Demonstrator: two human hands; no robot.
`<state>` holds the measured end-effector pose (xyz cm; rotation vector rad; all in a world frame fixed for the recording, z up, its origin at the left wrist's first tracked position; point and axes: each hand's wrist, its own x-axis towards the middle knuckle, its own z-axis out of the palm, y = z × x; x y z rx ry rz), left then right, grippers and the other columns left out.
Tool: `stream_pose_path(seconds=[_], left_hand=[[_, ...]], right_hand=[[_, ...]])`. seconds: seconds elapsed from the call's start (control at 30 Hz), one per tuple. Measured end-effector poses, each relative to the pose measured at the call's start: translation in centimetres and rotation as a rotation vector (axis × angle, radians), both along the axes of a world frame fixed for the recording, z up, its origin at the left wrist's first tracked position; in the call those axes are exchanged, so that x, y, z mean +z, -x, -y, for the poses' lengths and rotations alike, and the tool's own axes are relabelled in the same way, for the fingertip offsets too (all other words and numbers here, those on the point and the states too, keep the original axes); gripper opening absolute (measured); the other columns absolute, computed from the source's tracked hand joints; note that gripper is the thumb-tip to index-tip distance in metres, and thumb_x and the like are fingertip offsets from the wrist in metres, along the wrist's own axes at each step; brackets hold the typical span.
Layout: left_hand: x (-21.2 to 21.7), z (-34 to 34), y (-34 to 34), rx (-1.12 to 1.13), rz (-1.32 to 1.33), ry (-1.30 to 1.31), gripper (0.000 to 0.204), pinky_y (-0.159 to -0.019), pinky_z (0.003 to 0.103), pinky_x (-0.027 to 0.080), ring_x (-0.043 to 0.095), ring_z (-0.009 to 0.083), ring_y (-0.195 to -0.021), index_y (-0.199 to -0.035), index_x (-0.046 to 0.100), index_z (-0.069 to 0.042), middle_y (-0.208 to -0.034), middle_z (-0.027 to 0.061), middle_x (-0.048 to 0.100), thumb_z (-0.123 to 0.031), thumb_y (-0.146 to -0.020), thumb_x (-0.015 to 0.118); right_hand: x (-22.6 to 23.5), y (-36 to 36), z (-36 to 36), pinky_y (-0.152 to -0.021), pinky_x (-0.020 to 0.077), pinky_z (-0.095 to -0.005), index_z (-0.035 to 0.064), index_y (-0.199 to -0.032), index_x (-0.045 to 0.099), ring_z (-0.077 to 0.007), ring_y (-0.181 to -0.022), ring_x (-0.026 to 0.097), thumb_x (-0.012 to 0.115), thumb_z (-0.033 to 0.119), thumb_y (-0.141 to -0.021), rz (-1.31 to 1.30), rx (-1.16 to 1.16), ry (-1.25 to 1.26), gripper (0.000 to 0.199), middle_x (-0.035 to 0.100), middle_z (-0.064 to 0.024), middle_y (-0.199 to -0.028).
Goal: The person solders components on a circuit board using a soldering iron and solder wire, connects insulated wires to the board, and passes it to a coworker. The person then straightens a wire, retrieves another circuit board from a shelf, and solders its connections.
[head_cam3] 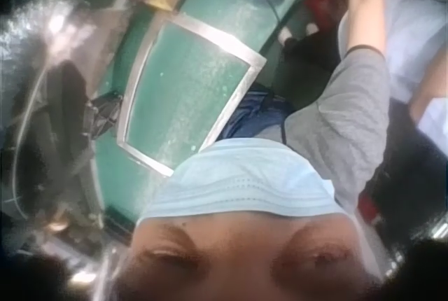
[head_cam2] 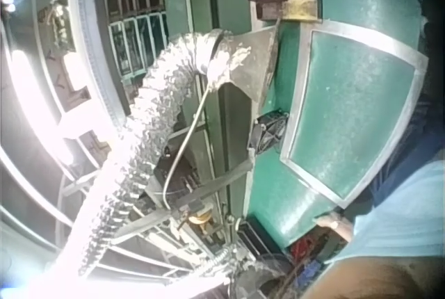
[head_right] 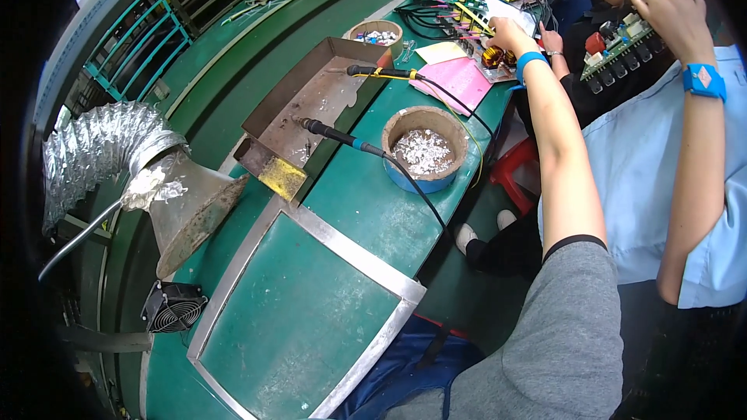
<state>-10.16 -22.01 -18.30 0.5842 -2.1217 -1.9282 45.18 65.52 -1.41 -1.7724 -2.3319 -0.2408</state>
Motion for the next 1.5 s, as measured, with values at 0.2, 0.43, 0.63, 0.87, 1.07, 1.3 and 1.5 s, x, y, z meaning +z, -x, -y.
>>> stream_pose_path(seconds=[0.2, 0.43, 0.63, 0.87, 1.07, 1.3, 1.5], left_hand=[[-0.5, 1.7, 0.0, -0.015, 0.007, 0.011, 0.052, -0.085, 0.045, 0.043, 0.054, 0.0318, -0.095, -0.116, 0.054, 0.013, -0.117, 0.021, 0.059, -0.035, -0.103, 0.038], [0.5, 6.5, -0.9, 0.003, 0.007, 0.042, 0.052, -0.085, 0.045, 0.043, 0.054, 0.0318, -0.094, -0.115, 0.054, 0.013, -0.117, 0.0212, 0.059, -0.035, -0.103, 0.038], [2.3, 4.6, -1.8, 0.145, 0.158, 0.217, 0.054, -0.084, 0.043, 0.045, 0.055, 0.0315, -0.092, -0.115, 0.055, 0.013, -0.112, 0.0235, 0.061, -0.036, -0.104, 0.035], [1.4, 6.8, -2.3, -0.112, -0.127, -0.072, 0.04, -0.072, 0.037, 0.044, 0.055, 0.027, -0.079, -0.111, 0.055, 0.008, -0.094, 0.0179, 0.058, -0.029, -0.099, 0.05], [8.7, 3.4, -8.0, 0.081, -0.426, 0.402, 0.045, -0.1, 0.038, 0.042, 0.055, 0.0293, -0.11, -0.131, 0.046, 0.012, -0.127, 0.0239, 0.054, -0.012, -0.095, 0.057], [14.1, -0.5, -9.1, -0.081, -0.606, 0.579, 0.034, -0.105, 0.038, 0.036, 0.045, 0.0268, -0.127, -0.13, 0.054, 0.002, -0.143, 0.0148, 0.041, -0.009, -0.099, 0.047], [19.3, -5.7, -6.7, -0.98, -0.564, 0.727, 0.041, -0.094, 0.039, 0.044, 0.057, 0.0334, -0.109, -0.123, 0.057, 0.003, -0.117, 0.0193, 0.061, -0.003, -0.082, 0.061]], right_hand=[[-0.3, 2.4, 4.4, -0.094, 0.0472, -0.0467, -0.0001, -0.115, 0.061, -0.0423, -0.111, 0.056, 0.058, 0.002, -0.079, -0.237, -0.098, -0.295, 0.037, 0.058, -0.0266, -0.116], [-0.1, 6.1, 18.2, -0.086, 0.0496, -0.0478, -0.0024, -0.107, 0.061, -0.0427, -0.099, 0.062, 0.055, 0.009, -0.086, -0.54, -0.085, -0.535, 0.024, 0.065, -0.0241, -0.103], [3.4, 7.9, 37.1, -0.046, 0.0471, -0.0249, -0.002, -0.095, 0.061, -0.01, -0.051, 0.061, 0.052, 0.006, -0.095, -1.037, 0.112, -0.126, 0.013, 0.064, -0.0075, -0.068], [3.9, 15.5, 49.1, -0.048, 0.046, -0.0285, 0.0022, -0.085, 0.064, -0.0225, -0.05, 0.06, 0.059, 0.009, -0.092, -0.826, 0.805, 0.175, 0.011, 0.061, -0.0107, -0.066], [4.9, 27.2, 52.2, -0.046, 0.042, -0.0385, 0.0057, -0.062, 0.058, -0.0306, -0.054, 0.057, 0.059, 0.029, -0.095, -0.667, 1.411, 0.35, 0.041, 0.055, -0.011, -0.057], [1.1, 38.8, 54.5, -0.05, 0.0469, -0.0392, 0.0064, -0.06, 0.062, -0.0306, -0.056, 0.061, 0.06, 0.032, -0.091, -0.378, 1.415, 0.28, 0.04, 0.06, -0.0128, -0.06], [-4.4, 42.3, 55.2, -0.054, 0.0496, -0.0448, 0.0073, -0.062, 0.065, -0.0327, -0.059, 0.063, 0.058, 0.039, -0.089, -0.745, 1.429, 0.372, 0.042, 0.064, -0.0136, -0.063]])
